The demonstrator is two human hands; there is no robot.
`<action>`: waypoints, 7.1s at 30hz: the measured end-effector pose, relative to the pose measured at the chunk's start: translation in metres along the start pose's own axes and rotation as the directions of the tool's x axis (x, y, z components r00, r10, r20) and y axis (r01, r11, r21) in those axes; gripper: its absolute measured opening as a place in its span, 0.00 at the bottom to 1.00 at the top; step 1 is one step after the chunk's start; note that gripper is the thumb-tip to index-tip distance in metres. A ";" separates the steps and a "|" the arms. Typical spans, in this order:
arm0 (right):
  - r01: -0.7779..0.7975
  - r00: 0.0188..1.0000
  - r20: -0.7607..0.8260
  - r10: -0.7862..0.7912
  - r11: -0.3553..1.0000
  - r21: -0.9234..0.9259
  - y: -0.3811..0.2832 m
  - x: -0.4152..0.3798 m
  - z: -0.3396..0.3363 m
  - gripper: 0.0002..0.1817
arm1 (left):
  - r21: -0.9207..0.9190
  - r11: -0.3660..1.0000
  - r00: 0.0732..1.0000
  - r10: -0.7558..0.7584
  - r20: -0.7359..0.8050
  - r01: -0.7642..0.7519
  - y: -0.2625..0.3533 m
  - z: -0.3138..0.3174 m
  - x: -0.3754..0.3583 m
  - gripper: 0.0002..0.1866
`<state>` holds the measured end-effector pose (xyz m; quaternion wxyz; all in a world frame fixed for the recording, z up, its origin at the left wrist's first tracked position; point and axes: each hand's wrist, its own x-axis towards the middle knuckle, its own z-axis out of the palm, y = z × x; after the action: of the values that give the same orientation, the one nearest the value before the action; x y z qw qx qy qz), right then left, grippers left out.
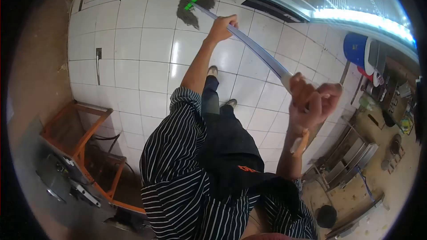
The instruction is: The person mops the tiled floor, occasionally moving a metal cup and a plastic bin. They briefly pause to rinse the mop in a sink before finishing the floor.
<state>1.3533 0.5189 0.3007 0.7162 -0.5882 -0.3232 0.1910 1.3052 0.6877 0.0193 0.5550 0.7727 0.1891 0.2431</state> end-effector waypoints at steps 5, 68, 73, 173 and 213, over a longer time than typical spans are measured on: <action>0.071 0.991 -0.117 -0.057 0.991 0.112 0.001 -0.026 -0.009 0.05 | 0.194 0.978 0.997 -0.082 -0.006 0.081 0.003 0.007 -0.037 0.15; -0.358 -0.211 -0.704 0.678 0.616 0.701 -0.188 -0.904 -0.734 0.22 | 0.386 0.883 0.600 -0.466 0.651 0.267 0.292 0.583 -0.346 0.15; -0.474 -0.089 -0.869 0.486 0.747 0.466 -0.279 -0.753 -1.036 0.21 | 0.497 0.821 0.548 -0.563 0.619 0.282 0.312 0.680 -0.337 0.11; -0.687 -0.115 0.616 -0.779 0.510 0.517 -0.389 -0.176 -0.614 0.26 | 0.157 0.857 0.705 -0.285 -0.649 0.491 0.598 0.709 -0.442 0.13; 0.562 -0.036 0.967 0.251 0.806 -0.188 -0.173 -0.433 -0.001 0.08 | -0.087 0.864 0.452 -0.342 -0.824 0.495 0.152 0.149 -0.712 0.09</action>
<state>1.0244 0.1943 0.3640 0.0788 -0.4022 -0.8393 0.3573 0.8193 0.1259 0.0063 0.3790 0.5426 0.6275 0.4102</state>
